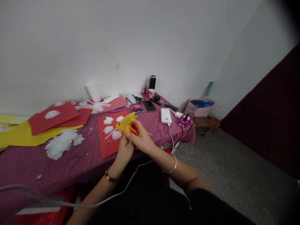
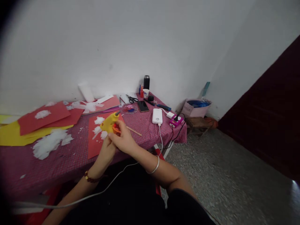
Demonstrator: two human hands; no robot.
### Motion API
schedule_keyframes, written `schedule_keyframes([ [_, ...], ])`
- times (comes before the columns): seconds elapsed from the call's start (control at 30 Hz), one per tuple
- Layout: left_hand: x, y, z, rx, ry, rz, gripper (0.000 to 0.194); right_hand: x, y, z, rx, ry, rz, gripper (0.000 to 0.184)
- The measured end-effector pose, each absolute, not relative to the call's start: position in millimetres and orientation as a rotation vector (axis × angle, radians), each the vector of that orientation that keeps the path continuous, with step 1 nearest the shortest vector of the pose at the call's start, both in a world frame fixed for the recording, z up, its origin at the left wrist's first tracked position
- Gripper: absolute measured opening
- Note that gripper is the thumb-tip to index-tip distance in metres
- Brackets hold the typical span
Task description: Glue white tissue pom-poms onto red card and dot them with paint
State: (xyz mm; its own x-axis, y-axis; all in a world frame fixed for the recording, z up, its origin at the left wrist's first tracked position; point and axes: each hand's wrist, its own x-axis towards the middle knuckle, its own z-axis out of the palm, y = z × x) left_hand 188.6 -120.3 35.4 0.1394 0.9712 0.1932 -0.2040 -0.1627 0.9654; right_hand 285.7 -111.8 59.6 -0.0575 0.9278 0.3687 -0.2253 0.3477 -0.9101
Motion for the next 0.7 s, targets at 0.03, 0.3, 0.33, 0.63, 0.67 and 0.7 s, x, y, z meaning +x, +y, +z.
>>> schedule_keyframes([
  [0.03,186.8,-121.5,41.1,1.235,0.818,1.274,0.026,289.8,-113.8,64.2,-0.730,-1.326,1.074,0.049],
  [0.3,166.7,-146.3,82.0,1.030,0.407,0.929,0.036,311.0,-117.0,81.8,-0.643,-1.163,1.025,0.022],
  [0.33,165.1,-147.9,82.8,1.008,0.370,0.908,0.036,311.2,-117.8,81.8,-0.646,-1.169,1.005,0.023],
  [0.63,158.7,-140.1,53.5,0.950,0.171,0.801,0.030,319.8,-128.3,87.0,-1.000,-1.866,0.754,0.043],
  [0.67,157.0,-139.6,50.3,0.948,0.155,0.791,0.029,321.2,-127.8,87.5,-1.040,-1.937,0.722,0.042],
  [0.7,154.9,-139.5,47.6,0.945,0.136,0.778,0.027,322.1,-127.0,87.2,-1.045,-2.003,0.728,0.042],
])
